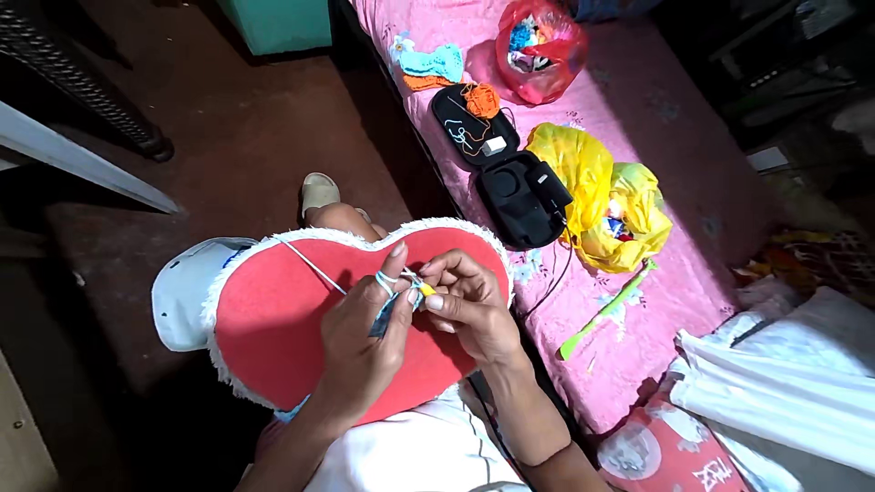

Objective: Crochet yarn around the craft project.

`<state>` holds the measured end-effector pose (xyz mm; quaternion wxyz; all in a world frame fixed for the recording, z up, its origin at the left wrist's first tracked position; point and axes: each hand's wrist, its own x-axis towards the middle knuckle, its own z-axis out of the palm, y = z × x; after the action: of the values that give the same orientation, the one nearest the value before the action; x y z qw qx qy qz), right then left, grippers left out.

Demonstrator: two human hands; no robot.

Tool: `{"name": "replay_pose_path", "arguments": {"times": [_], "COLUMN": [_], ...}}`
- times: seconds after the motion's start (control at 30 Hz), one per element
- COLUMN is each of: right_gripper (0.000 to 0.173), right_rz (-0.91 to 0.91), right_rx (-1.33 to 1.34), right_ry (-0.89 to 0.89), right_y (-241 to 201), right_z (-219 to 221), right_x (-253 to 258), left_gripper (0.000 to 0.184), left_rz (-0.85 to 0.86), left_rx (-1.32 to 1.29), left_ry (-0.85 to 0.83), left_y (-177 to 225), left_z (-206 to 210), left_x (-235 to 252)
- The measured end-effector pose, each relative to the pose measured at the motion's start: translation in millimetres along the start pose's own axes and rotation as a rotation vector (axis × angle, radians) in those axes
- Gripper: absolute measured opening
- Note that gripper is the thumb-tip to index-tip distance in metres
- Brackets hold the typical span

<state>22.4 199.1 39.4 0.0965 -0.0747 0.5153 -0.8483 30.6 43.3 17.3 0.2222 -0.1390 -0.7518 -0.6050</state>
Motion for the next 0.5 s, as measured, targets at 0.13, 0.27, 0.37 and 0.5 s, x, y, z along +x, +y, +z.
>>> {"name": "replay_pose_path", "arguments": {"times": [0.13,0.27,0.37,0.5], "right_gripper": [0.016,0.011,0.013,0.01], "right_rz": [-0.368,-0.684,-0.765,-0.611], "right_rx": [-0.509,-1.015,-1.174,-0.952], "right_ry": [0.131,0.153,0.128,0.022], "right_y": [15.6,27.8,27.5,21.3], "right_z": [3.4,-5.3,-11.9,-21.3], "right_x": [-7.4,-8.6,-8.4,-10.3], "left_gripper": [0.045,0.051,0.05,0.049], "left_rz": [-0.095,-0.149,-0.196,-0.295], "left_rx": [-0.175,-0.203,-0.29,-0.421], "left_ry": [-0.035,-0.09,-0.131,-0.147], "left_y": [-1.0,-1.3,-4.7,-10.8], "left_z": [-9.0,-18.7,-26.9,-34.9], "left_x": [7.6,16.6,23.3,27.1]}}
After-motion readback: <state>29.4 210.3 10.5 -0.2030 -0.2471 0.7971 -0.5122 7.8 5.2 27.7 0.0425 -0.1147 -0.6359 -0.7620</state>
